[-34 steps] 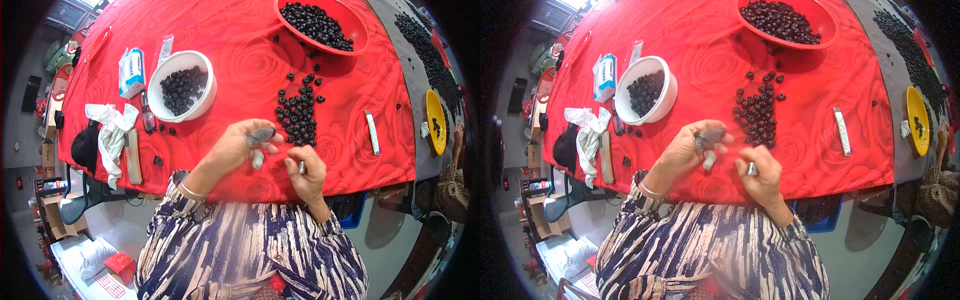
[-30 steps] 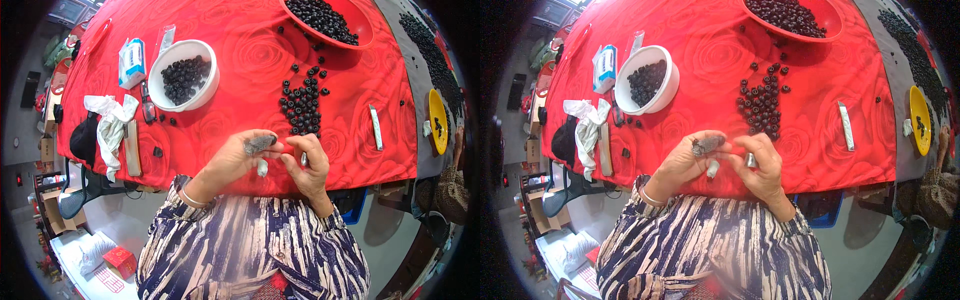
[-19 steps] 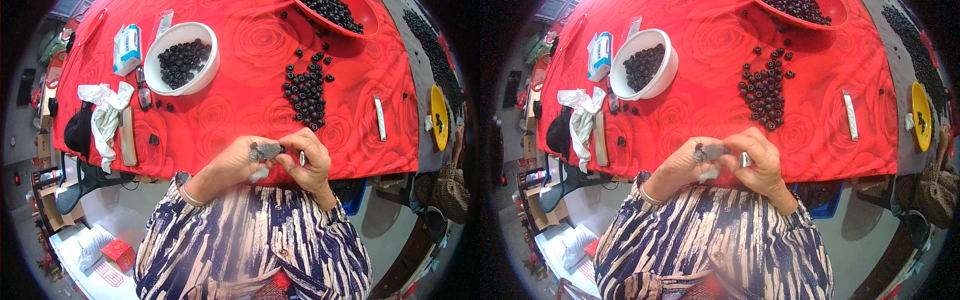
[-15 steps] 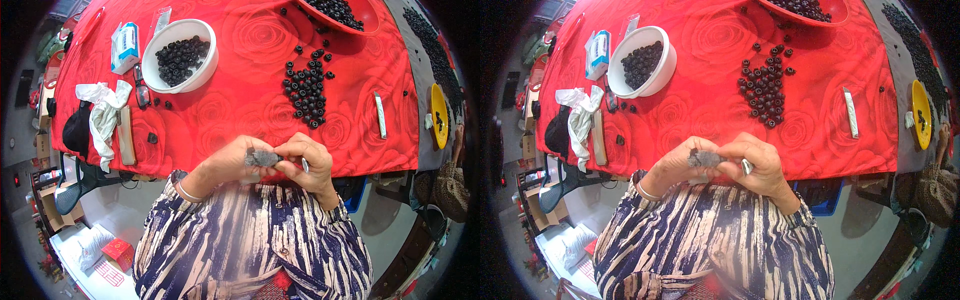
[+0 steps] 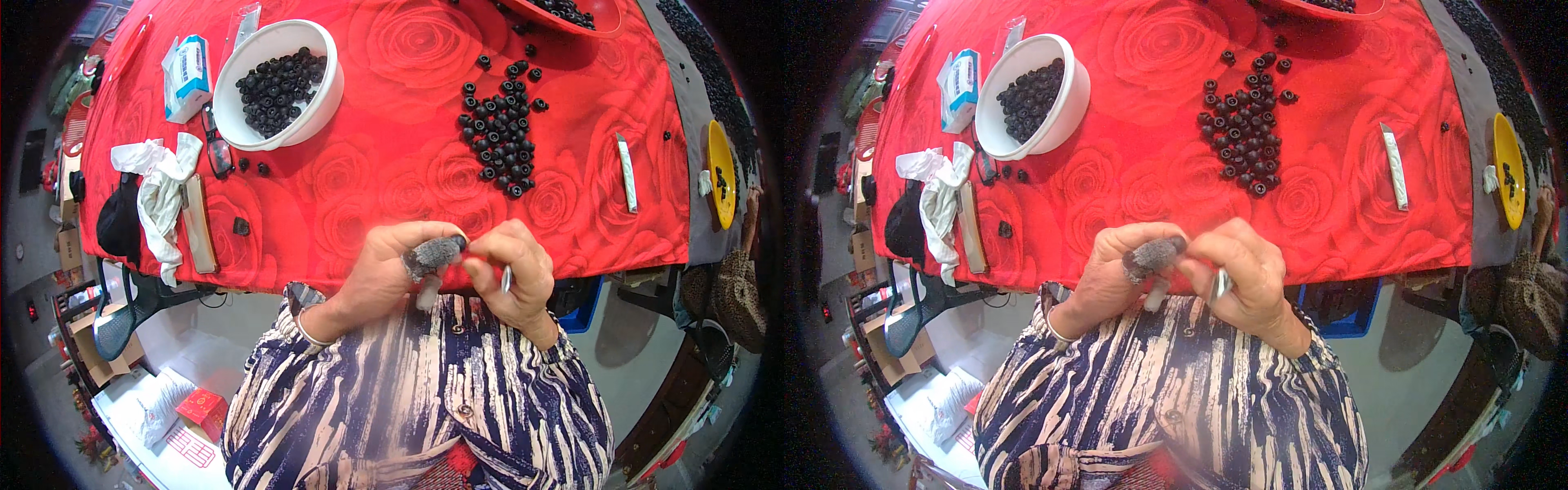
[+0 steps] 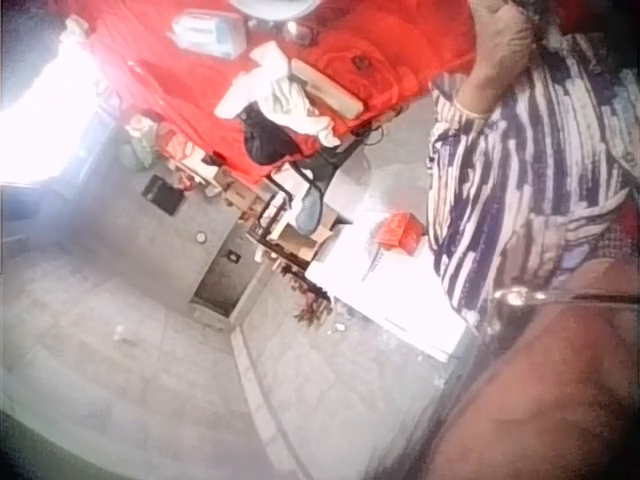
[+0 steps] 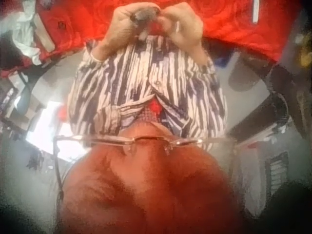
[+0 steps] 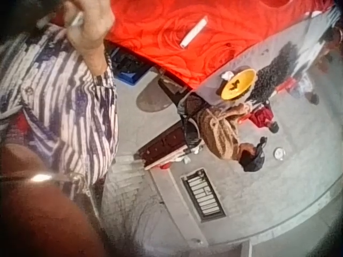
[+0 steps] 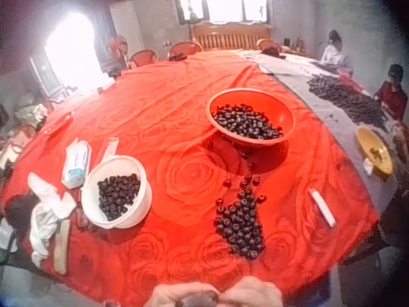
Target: The person trims flash from small black circular plastic components using a small metal trimming knife.
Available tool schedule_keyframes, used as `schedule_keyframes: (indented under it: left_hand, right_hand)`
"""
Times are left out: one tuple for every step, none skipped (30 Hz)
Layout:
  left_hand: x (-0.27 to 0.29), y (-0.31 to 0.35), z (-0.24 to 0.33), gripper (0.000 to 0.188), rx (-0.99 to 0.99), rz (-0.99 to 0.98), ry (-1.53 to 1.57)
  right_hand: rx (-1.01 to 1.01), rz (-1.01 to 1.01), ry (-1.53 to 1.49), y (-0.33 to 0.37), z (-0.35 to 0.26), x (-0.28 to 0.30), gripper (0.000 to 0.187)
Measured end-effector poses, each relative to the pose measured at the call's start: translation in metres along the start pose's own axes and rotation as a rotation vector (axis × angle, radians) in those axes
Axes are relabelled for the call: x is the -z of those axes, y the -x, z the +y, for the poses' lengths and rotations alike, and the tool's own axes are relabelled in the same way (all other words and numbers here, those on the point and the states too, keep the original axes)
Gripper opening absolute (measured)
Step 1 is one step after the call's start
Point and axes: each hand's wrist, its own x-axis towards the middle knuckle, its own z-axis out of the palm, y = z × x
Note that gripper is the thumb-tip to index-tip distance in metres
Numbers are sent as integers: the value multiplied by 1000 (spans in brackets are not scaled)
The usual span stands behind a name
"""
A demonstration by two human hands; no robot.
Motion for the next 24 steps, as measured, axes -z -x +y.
schedule_keyframes:
  left_hand:
    - [-1, 0, 1, 23, -52, 26, -92]
    - [0, -1, 1, 21, -104, 51, -184]
    - [1, -1, 0, 21, -100, 52, -182]
    - [3, -2, 0, 21, -100, 36, -205]
    - [4, -2, -1, 21, -100, 20, -228]
    - [4, -3, -2, 21, -95, 19, -229]
    - [5, -4, -3, 22, -115, 12, -223]
    - [6, -4, -3, 24, -135, 4, -218]
    - [6, -5, -3, 24, -131, 7, -219]
    - [5, -5, -2, 24, -127, -4, -221]
    - [5, -6, -2, 24, -122, -13, -223]
    - [4, -7, -2, 24, -117, -15, -225]
    - [6, -6, -2, 23, -102, -11, -226]
    - [7, -6, -2, 23, -87, -6, -226]
    - [7, -5, -1, 23, -85, -9, -225]
    - [6, -6, -1, 22, -81, 5, -234]
    - [5, -6, -2, 21, -78, 18, -242]
    - [5, -6, -2, 21, -75, 19, -243]
    - [5, -7, -2, 21, -51, 27, -236]
    - [6, -7, -1, 21, -29, 35, -229]
    - [6, -7, -1, 21, -26, 36, -229]
    - [6, -7, 0, 21, -13, 39, -233]
    - [6, -8, 0, 21, 0, 43, -237]
    - [6, -8, 0, 21, 3, 43, -236]
  right_hand:
    - [-132, -45, -25, -4, -4, 4, 27]
    - [-264, -91, -50, -5, -7, 7, 28]
    - [-380, -128, -144, -4, -8, 12, 25]
    - [-384, -126, -145, -3, -6, 12, 25]
    - [-411, -149, -154, -2, -3, 13, 24]
    - [-437, -173, -163, -2, -1, 13, 22]
    - [-466, -187, -130, -3, -3, 12, 19]
    - [-469, -185, -133, -4, -1, 12, 19]
    - [-432, -198, -89, -5, 2, 12, 18]
    - [-396, -208, -40, -5, 3, 12, 16]
    - [-400, -204, -40, -5, 4, 12, 16]
    - [-394, -194, -50, -3, 6, 12, 15]
    - [-387, -188, -57, -3, 7, 10, 15]
    - [-390, -187, -55, -4, 7, 8, 15]
    - [-386, -195, -59, -4, 7, 7, 14]
    - [-383, -201, -68, -4, 8, 7, 14]
    - [-385, -198, -70, -3, 9, 7, 14]
    - [-381, -198, -79, -3, 11, 7, 14]
    - [-377, -199, -88, -3, 12, 7, 14]
    - [-379, -198, -89, -2, 12, 7, 14]
    - [-376, -205, -102, -2, 13, 7, 14]
    - [-375, -211, -114, -2, 15, 7, 14]
    - [-377, -210, -115, -2, 16, 8, 14]
    - [-376, -229, -117, -2, 16, 9, 14]
